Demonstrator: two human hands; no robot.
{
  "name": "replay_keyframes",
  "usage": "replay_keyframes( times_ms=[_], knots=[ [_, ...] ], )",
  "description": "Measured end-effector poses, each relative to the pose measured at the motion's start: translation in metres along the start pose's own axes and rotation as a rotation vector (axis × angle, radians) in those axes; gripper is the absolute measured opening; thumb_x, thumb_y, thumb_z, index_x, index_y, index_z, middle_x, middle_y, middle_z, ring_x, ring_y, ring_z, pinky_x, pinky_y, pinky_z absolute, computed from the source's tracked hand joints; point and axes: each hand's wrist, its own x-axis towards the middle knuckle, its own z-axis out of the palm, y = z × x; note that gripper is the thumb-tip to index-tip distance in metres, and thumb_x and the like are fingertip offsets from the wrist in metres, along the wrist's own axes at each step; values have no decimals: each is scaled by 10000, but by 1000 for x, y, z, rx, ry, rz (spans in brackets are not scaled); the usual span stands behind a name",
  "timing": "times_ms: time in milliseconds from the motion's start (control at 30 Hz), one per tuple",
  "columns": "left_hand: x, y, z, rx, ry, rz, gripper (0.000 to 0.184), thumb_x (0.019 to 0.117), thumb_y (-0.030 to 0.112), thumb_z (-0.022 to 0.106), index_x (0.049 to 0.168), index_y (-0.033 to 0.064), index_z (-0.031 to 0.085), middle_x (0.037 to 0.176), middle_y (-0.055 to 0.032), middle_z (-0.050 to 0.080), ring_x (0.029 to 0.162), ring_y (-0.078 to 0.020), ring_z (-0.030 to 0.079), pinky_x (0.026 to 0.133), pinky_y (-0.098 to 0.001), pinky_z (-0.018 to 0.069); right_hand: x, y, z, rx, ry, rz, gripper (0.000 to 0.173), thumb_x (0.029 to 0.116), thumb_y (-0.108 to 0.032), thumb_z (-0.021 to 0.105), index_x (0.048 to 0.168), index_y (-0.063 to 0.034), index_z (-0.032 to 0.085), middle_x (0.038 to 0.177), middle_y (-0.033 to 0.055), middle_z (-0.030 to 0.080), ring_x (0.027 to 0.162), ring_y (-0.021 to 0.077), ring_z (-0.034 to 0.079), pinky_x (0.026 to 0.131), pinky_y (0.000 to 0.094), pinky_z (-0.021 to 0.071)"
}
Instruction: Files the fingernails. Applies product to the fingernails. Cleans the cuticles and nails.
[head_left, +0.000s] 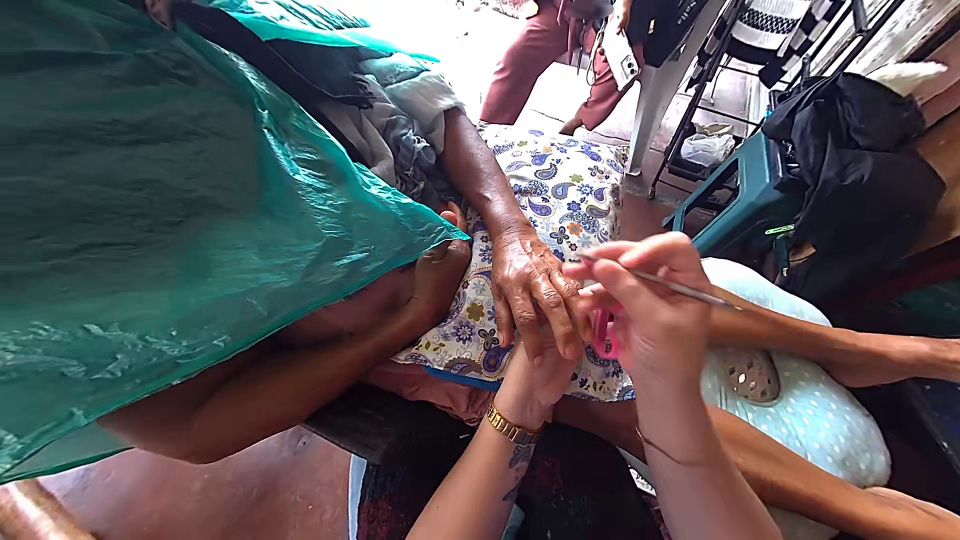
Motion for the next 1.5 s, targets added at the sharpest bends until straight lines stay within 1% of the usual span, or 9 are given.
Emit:
replay_keyframes(
  times_ms=[133,233,300,400,467,567,733,867,1500],
  knots=[
    [4,3,-8,1,-49,-45,208,1023,73,505,956,27,697,928,-127,720,907,-239,718,913,-423,579,14,-6,4,-106,167,-119,140,940,48,675,1019,-64,645,1027,111,752,842,214,774,674,323,669],
    [0,4,-4,-53,7,-55,154,967,-1,555,933,44,699,888,-107,726,857,-188,728,855,-338,600,2,-10,6,115,112,51,162,923,46,694,1006,-91,684,1031,112,752,860,196,772,680,305,658],
    [1,4,-5,-84,-29,-48,113,936,8,613,917,28,722,896,-118,732,866,-198,731,862,-341,598,-5,3,-5,93,159,84,183,899,90,695,995,-66,696,1015,138,761,847,227,777,692,337,663],
    [6,4,-13,-57,-129,-63,175,1014,100,567,1022,-17,696,1219,-250,683,1158,-358,676,1008,-455,538,-16,10,-31,-44,247,44,203,879,110,686,995,-56,688,1005,129,757,813,224,768,714,353,664],
    [6,5,-14,-76,-167,-68,172,984,121,636,1035,-26,710,1275,-263,658,1188,-375,659,1032,-480,522,-30,7,-41,-109,167,49,198,860,93,704,977,-65,682,994,101,750,759,172,745,653,299,649],
    [7,6,-16,-87,-233,-74,144,934,136,699,992,8,730,1317,-235,645,1215,-344,649,1031,-443,522,-50,7,-40,-87,29,19,176,863,60,734,966,-75,686,1000,82,752,828,128,745,685,249,638],
    [5,7,-13,-117,-253,-83,226,1037,120,539,1010,-10,722,1313,-251,646,1222,-349,650,989,-402,549,-55,12,-30,-88,29,-40,197,856,85,717,977,-69,697,997,72,749,919,125,739,808,252,627],
    [5,7,-11,-158,-231,-83,192,1017,89,571,988,-30,719,1245,-255,676,1186,-349,669,966,-392,564,-53,10,-28,-130,13,-63,198,853,87,717,970,-70,686,998,69,749,927,127,742,808,247,629],
    [4,5,-15,-138,-229,-80,217,1042,107,537,1056,-27,707,1216,-227,691,1161,-317,681,964,-380,559,-52,10,-26,-254,-23,-120,175,852,65,723,940,-78,676,996,55,755,929,119,743,797,229,626]
  ],
)
